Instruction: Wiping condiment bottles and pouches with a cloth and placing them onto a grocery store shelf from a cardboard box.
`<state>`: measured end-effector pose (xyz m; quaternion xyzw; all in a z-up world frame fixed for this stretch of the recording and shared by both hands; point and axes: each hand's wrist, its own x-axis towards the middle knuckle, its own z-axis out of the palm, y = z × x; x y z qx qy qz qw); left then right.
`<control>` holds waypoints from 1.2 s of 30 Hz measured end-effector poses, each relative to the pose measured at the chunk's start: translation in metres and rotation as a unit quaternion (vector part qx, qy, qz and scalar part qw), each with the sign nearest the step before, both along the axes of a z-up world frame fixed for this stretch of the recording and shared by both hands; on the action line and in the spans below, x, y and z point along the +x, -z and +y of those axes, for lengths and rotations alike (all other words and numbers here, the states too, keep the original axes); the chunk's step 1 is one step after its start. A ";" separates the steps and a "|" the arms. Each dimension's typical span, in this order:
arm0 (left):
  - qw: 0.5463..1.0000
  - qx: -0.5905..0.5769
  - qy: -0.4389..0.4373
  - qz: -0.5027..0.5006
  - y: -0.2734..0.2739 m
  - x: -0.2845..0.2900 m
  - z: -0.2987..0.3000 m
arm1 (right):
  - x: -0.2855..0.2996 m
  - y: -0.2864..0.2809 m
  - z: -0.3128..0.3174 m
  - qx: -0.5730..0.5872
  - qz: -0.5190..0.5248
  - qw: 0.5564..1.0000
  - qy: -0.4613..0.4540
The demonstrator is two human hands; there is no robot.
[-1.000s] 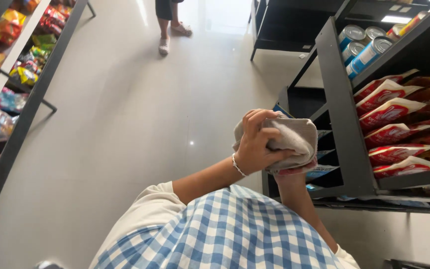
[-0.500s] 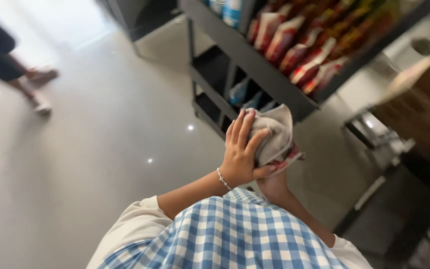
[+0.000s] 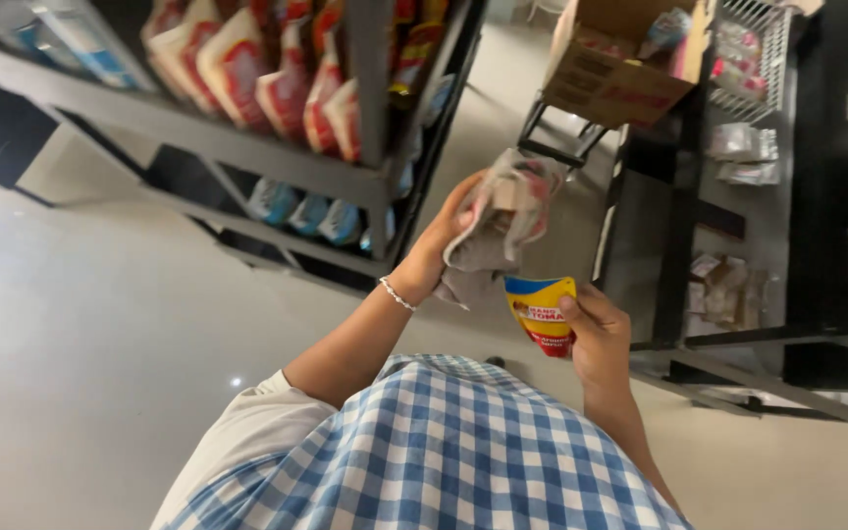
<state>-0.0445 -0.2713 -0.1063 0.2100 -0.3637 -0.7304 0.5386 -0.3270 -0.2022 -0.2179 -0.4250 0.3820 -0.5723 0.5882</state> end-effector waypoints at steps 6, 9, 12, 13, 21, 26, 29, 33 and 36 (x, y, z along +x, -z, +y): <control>0.930 -0.154 0.171 -0.287 0.002 -0.106 -0.046 | -0.063 0.008 -0.066 -0.054 0.211 0.974 0.055; 0.859 -0.142 0.143 -0.470 0.005 -0.148 -0.064 | -0.095 0.015 -0.093 -0.068 0.282 0.955 0.055; 0.813 -0.176 0.080 -0.549 0.024 -0.168 -0.094 | -0.097 -0.004 -0.123 -0.026 0.137 0.989 0.044; 0.814 -0.171 0.078 -0.550 0.024 -0.173 -0.101 | -0.103 -0.002 -0.133 -0.024 0.136 0.990 0.038; 0.893 -0.096 -0.085 -0.432 0.064 -0.127 -0.221 | -0.115 0.041 -0.253 0.035 0.006 0.999 -0.011; 0.874 -0.150 -0.157 -0.434 0.123 -0.079 -0.328 | -0.140 0.073 -0.343 -0.020 0.116 0.992 -0.038; 0.858 -0.179 -0.136 -0.462 0.109 -0.100 -0.363 | -0.122 0.021 -0.383 -0.082 0.066 0.991 -0.077; 0.837 -0.262 -0.024 -0.480 0.060 -0.131 -0.438 | -0.110 0.001 -0.464 -0.257 0.147 0.954 -0.049; 0.825 -0.303 0.052 -0.474 0.085 -0.132 -0.475 | -0.103 0.018 -0.500 -0.186 0.255 0.949 -0.002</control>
